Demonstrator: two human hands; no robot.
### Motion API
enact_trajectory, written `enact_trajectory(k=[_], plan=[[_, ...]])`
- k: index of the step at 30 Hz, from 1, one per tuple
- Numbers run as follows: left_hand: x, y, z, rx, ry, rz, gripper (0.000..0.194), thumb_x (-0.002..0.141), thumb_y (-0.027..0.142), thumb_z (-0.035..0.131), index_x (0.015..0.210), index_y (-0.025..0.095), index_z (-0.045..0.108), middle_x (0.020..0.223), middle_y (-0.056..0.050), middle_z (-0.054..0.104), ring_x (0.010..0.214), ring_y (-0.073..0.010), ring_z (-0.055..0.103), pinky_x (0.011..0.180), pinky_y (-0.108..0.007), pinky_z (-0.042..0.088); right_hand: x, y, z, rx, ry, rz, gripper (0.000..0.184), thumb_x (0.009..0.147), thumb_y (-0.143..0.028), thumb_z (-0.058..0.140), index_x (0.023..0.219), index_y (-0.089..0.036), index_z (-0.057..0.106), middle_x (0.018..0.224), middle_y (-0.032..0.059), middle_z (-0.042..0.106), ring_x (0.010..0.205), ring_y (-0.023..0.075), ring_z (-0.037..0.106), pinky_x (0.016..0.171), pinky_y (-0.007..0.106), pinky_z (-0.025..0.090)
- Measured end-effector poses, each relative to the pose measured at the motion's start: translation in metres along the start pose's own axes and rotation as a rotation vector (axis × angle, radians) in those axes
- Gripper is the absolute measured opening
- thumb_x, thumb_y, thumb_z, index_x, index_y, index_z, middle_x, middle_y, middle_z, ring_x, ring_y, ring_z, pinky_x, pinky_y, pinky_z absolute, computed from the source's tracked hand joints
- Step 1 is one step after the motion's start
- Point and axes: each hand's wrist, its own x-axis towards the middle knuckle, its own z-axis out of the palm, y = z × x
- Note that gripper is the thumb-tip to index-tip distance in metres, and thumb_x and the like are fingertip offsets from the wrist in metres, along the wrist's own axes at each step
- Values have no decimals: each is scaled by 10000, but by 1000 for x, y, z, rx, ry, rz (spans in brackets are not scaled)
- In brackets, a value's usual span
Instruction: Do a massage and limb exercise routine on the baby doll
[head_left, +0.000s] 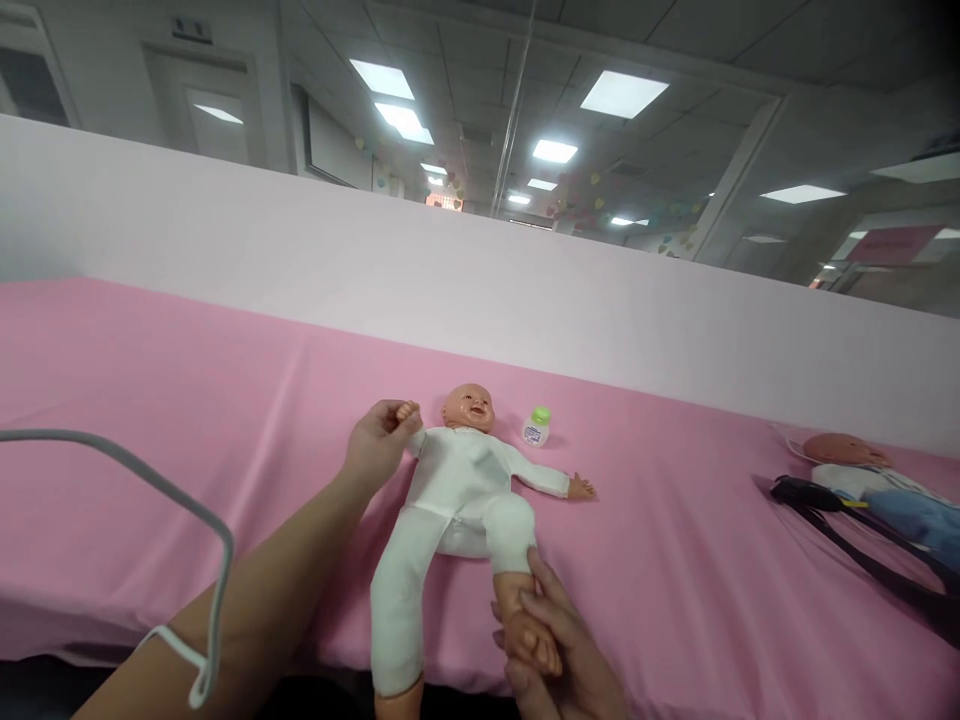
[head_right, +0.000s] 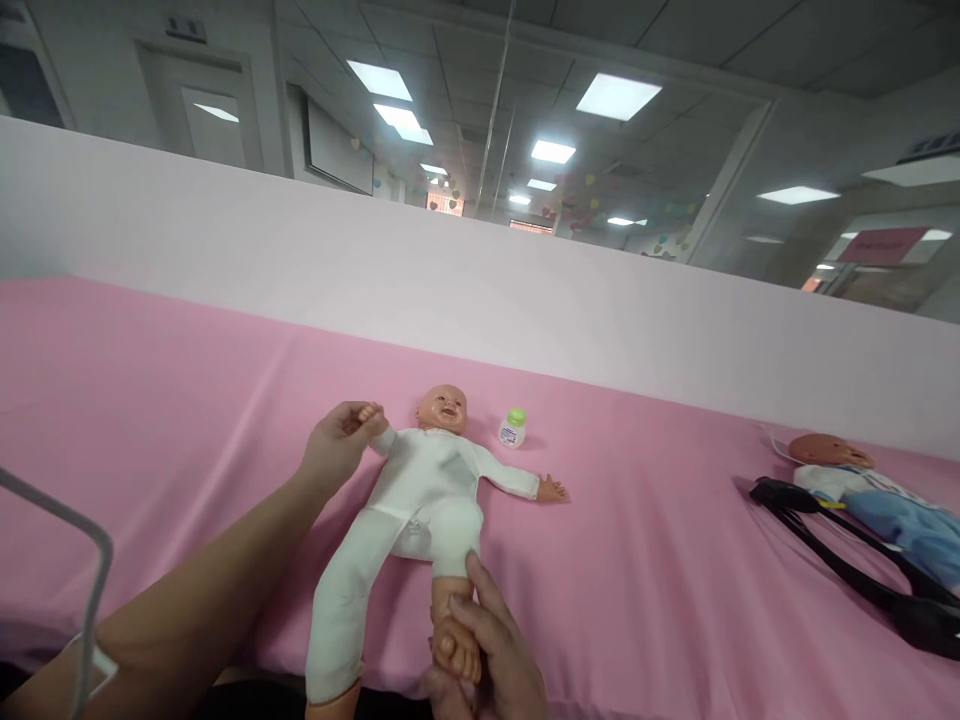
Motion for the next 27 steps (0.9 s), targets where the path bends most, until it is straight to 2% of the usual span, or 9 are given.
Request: enact_trajectory(k=[2,4,7,10,13,20,24,27], plan=[[-13,8,9,188,-114,95,237,847,409,720,1015,242,732,1042,-40,772,986,-236,706,890,-349,557,17,1,5,4,21,-6,375,903,-383,755,1265,-292,719,1570,126,524,1421,383,530,937,496,646],[-23,13,14,367,-228,177,213,848,388,706,1019,271,754,1006,-25,770,950,-239,700,832,-336,537,34,0,9,-20,15,2,371,908,-376,749,1262,-270,721,1578,135,513,1437,376,513,1013,524,605],[-31,15,18,500,-390,298,198,862,347,673,1029,274,750,1019,-34,761,936,-235,683,798,-328,513,56,-3,14,-78,-1,17,389,914,-367,741,1284,-251,711,1574,140,518,1460,362,486,1121,564,514],[-32,16,19,574,-486,376,153,903,341,627,968,261,741,956,-37,741,884,-218,663,774,-321,491,72,-3,19,-68,-2,53,383,939,-369,703,1305,-259,690,1583,122,511,1470,344,476,1161,585,467],[-31,17,19,623,-528,382,149,918,338,612,906,256,735,896,-30,723,829,-201,646,729,-307,470,80,1,26,-38,-3,83,362,951,-381,684,1289,-252,690,1584,117,510,1471,336,475,1174,593,447],[-32,16,19,545,-496,336,127,878,304,659,929,244,758,902,-17,731,819,-186,643,730,-296,474,75,4,30,-70,1,43,360,951,-377,683,1289,-254,688,1569,134,525,1476,337,472,1144,569,490],[-28,12,17,376,-326,147,208,829,347,722,1007,256,782,921,-14,759,816,-200,658,729,-309,491,60,-2,18,-120,12,-51,367,942,-354,694,1296,-254,692,1559,141,534,1420,349,538,1040,504,590],[-17,2,14,39,-169,-19,267,763,364,788,985,218,767,933,-29,754,864,-209,670,778,-318,524,40,-3,6,-150,-5,-157,369,897,-325,744,1258,-253,718,1494,134,602,1359,364,595,1010,485,610]])
